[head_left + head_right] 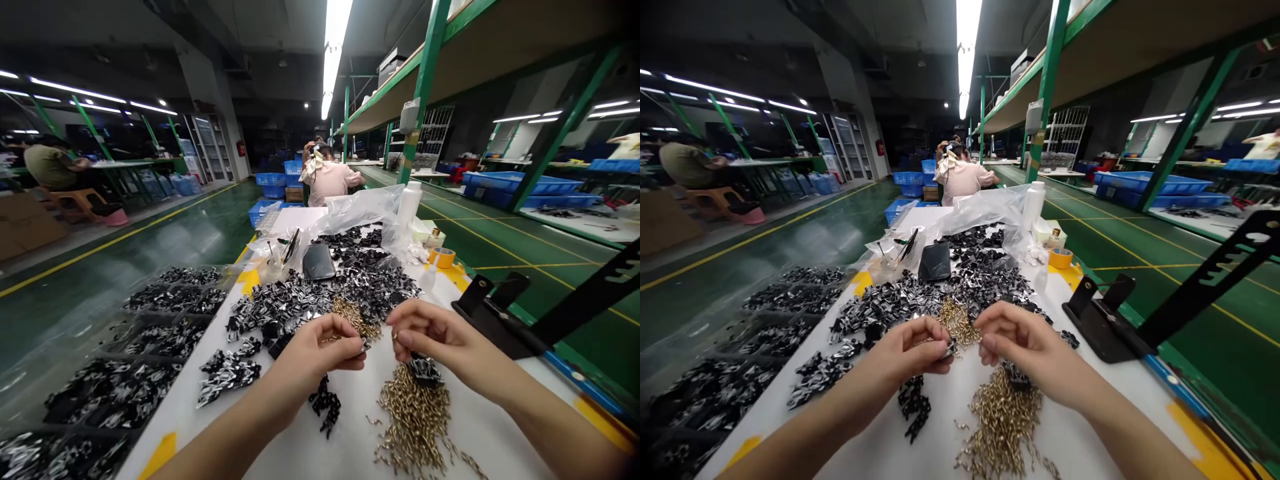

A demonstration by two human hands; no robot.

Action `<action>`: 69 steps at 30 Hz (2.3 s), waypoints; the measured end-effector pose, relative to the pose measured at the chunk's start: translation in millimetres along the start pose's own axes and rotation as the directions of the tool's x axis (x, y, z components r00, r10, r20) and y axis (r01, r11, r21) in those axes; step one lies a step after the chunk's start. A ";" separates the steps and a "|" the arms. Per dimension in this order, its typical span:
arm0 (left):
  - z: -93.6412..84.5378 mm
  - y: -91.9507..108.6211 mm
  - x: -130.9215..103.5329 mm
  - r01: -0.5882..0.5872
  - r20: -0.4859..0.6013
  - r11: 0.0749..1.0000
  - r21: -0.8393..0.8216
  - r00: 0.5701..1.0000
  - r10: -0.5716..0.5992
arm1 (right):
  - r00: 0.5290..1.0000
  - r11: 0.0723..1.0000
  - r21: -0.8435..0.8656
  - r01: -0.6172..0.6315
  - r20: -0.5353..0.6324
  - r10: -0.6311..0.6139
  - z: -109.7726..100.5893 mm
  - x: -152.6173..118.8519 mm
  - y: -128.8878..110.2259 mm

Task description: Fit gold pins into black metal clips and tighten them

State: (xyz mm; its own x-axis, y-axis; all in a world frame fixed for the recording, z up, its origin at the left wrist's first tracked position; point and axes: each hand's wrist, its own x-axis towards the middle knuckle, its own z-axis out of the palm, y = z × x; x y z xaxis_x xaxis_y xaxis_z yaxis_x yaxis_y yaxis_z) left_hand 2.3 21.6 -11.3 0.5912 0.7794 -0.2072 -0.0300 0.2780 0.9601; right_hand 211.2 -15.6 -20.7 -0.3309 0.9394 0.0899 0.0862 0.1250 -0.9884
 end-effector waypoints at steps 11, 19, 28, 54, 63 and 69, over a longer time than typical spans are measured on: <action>2.3 3.1 -1.8 0.075 -0.059 0.994 0.081 0.996 -0.071 | 0.994 0.975 0.203 -0.093 -0.031 0.101 12.7 -4.1 -8.4; 4.8 2.3 -4.6 0.014 -0.015 0.994 0.110 1.000 -0.012 | 0.992 0.969 0.223 -0.110 -0.043 0.123 19.3 -3.0 -8.0; 5.6 1.2 -5.0 -0.025 -0.024 0.984 0.174 0.999 0.030 | 0.986 0.975 0.168 -0.144 -0.056 0.155 21.6 -5.0 -8.7; 6.6 -8.8 -7.7 -0.321 0.045 0.587 0.744 0.899 0.435 | 0.943 0.646 -0.740 0.187 -0.050 -0.330 24.3 -12.8 12.5; 8.2 -9.2 -6.4 -0.299 0.085 0.604 0.739 0.930 0.357 | 0.927 0.571 -0.795 0.205 -0.030 -0.374 22.8 -12.1 12.0; 9.4 -7.4 -6.1 -0.260 0.043 0.667 0.698 0.945 0.323 | 0.928 0.591 -0.774 0.226 -0.013 -0.372 24.6 -12.9 10.7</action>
State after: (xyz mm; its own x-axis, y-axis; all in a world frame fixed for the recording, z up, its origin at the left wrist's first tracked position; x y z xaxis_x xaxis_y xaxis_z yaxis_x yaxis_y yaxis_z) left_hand 6.5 9.6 -15.4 0.5838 0.8026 0.1227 0.3886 -0.4089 0.8257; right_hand 193.3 -34.2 -35.5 -0.3275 0.8296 0.4522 0.7038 0.5335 -0.4690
